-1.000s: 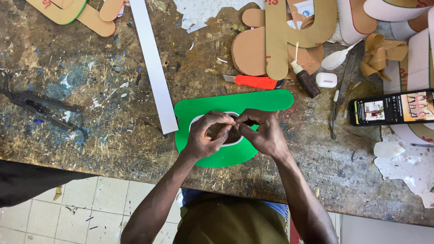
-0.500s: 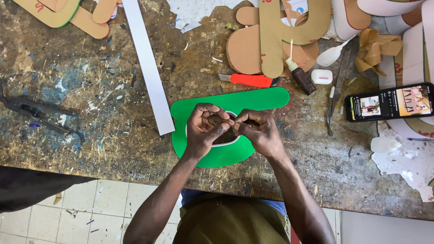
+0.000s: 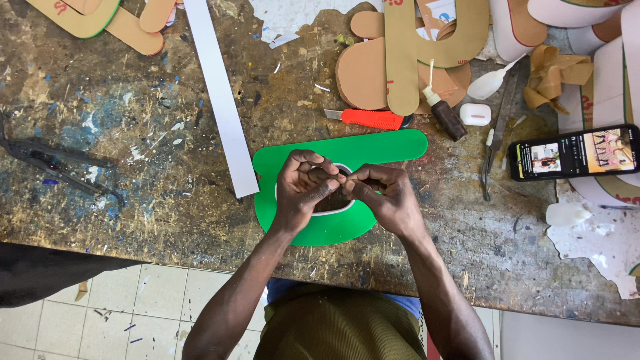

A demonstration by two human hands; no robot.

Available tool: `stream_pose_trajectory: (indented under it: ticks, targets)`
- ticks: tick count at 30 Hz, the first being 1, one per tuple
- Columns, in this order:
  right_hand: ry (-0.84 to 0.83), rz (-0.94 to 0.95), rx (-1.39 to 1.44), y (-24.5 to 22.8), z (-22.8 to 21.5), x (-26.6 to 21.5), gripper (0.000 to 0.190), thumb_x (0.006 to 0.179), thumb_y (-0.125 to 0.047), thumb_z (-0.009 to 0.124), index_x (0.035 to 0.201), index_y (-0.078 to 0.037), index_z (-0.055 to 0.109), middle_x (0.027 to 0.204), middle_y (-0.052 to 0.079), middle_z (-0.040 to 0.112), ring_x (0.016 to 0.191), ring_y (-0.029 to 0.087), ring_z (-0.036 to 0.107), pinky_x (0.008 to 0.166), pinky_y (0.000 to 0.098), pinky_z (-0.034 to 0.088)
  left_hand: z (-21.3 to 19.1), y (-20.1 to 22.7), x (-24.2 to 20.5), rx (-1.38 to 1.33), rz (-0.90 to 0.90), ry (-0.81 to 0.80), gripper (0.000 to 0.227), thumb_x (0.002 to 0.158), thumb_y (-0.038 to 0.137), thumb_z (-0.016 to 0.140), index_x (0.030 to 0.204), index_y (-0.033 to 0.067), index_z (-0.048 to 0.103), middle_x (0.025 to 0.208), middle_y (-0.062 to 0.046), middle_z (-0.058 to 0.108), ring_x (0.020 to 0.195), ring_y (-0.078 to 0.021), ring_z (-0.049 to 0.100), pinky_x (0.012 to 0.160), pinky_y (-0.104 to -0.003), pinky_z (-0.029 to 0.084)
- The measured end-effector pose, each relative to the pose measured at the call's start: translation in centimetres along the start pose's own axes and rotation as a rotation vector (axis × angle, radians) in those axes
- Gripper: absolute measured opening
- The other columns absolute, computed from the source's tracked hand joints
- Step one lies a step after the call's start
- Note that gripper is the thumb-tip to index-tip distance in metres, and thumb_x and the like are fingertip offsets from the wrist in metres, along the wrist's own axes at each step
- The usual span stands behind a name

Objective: The person applies glue to a white paper strip and presses it onto the inner edge of a green letter-shaped cutout. They then pick up a long white strip, measure it against the letter, and continue applying glue and attaching the strip to the letter's edge.

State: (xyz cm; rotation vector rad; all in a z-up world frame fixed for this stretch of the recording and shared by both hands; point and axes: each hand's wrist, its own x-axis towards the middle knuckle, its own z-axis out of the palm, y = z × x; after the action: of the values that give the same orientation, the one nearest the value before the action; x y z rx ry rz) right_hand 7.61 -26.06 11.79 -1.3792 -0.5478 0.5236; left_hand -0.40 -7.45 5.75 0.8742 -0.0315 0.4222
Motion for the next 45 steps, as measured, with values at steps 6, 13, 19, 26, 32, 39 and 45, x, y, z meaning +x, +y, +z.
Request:
stream_pose_trajectory:
  ticks: [6, 13, 19, 26, 32, 39, 45]
  targets:
    - [0.05, 0.042, -0.228, -0.7, 0.5, -0.7, 0.007, 0.099, -0.007, 0.083, 0.1, -0.002, 0.088, 0.08, 0.012, 0.079, 0.083, 0.014, 0.074, 0.081, 0.0355, 0.063, 0.4, 1.2, -0.5, 0.314, 0.128, -0.1, 0.04, 0.092, -0.015, 0.086, 0.122, -0.0056, 0.061, 0.108, -0.026, 0.081, 0.099, -0.0316, 0.088, 0.086, -0.038, 0.073]
    - [0.105, -0.027, -0.173, 1.4, 1.5, -0.9, 0.012, 0.099, -0.005, 0.075, 0.088, -0.006, 0.081, 0.078, 0.01, 0.072, 0.078, 0.017, 0.066, 0.079, 0.0358, 0.059, 0.6, 0.5, -0.8, 0.214, 0.111, -0.118, 0.042, 0.092, -0.015, 0.085, 0.125, -0.0043, 0.06, 0.108, -0.027, 0.081, 0.098, -0.0312, 0.088, 0.084, -0.038, 0.073]
    - [0.126, -0.033, -0.163, 2.2, -0.7, -0.7, 0.029, 0.108, -0.011, 0.06, 0.082, -0.006, 0.073, 0.07, 0.01, 0.063, 0.071, 0.022, 0.06, 0.074, 0.0361, 0.053, 1.4, -0.2, -0.7, 0.045, 0.076, -0.08, 0.043, 0.099, -0.01, 0.08, 0.133, -0.0008, 0.055, 0.106, -0.025, 0.081, 0.103, -0.0317, 0.086, 0.093, -0.041, 0.072]
    - [0.149, -0.148, -0.39, -3.6, -0.4, -1.5, 0.012, 0.108, -0.009, 0.076, 0.102, -0.001, 0.083, 0.083, 0.02, 0.077, 0.075, 0.032, 0.077, 0.076, 0.0442, 0.063, 3.1, 1.0, -0.5, 0.322, 0.236, -0.053, 0.04, 0.098, -0.01, 0.083, 0.127, -0.0016, 0.057, 0.105, -0.026, 0.085, 0.107, -0.0296, 0.085, 0.097, -0.043, 0.067]
    - [0.172, -0.126, -0.339, -2.7, 0.5, -1.8, 0.005, 0.103, -0.007, 0.084, 0.105, -0.005, 0.087, 0.085, 0.012, 0.081, 0.08, 0.018, 0.079, 0.078, 0.037, 0.067, 3.9, 2.3, 0.6, 0.649, 0.55, -0.15, 0.036, 0.088, -0.017, 0.086, 0.114, 0.0003, 0.067, 0.101, -0.024, 0.087, 0.098, -0.0396, 0.087, 0.09, -0.05, 0.07]
    - [0.283, -0.373, -0.695, -1.6, 1.8, -1.1, 0.01, 0.096, 0.002, 0.085, 0.097, -0.008, 0.088, 0.076, 0.011, 0.078, 0.068, 0.029, 0.081, 0.064, 0.0377, 0.064, 4.5, 2.5, 1.3, 0.986, 0.845, -0.18, 0.028, 0.088, -0.016, 0.084, 0.106, 0.0034, 0.079, 0.101, -0.019, 0.086, 0.092, -0.0385, 0.086, 0.081, -0.048, 0.071]
    - [0.331, -0.584, -1.004, 0.1, 1.5, -0.5, 0.014, 0.089, -0.001, 0.084, 0.092, -0.014, 0.082, 0.07, 0.003, 0.066, 0.062, 0.025, 0.072, 0.061, 0.0347, 0.06, 4.1, 1.4, 1.0, 1.08, 0.885, -0.166, 0.022, 0.089, -0.014, 0.084, 0.103, 0.002, 0.08, 0.093, -0.016, 0.084, 0.087, -0.0365, 0.085, 0.078, -0.046, 0.072]
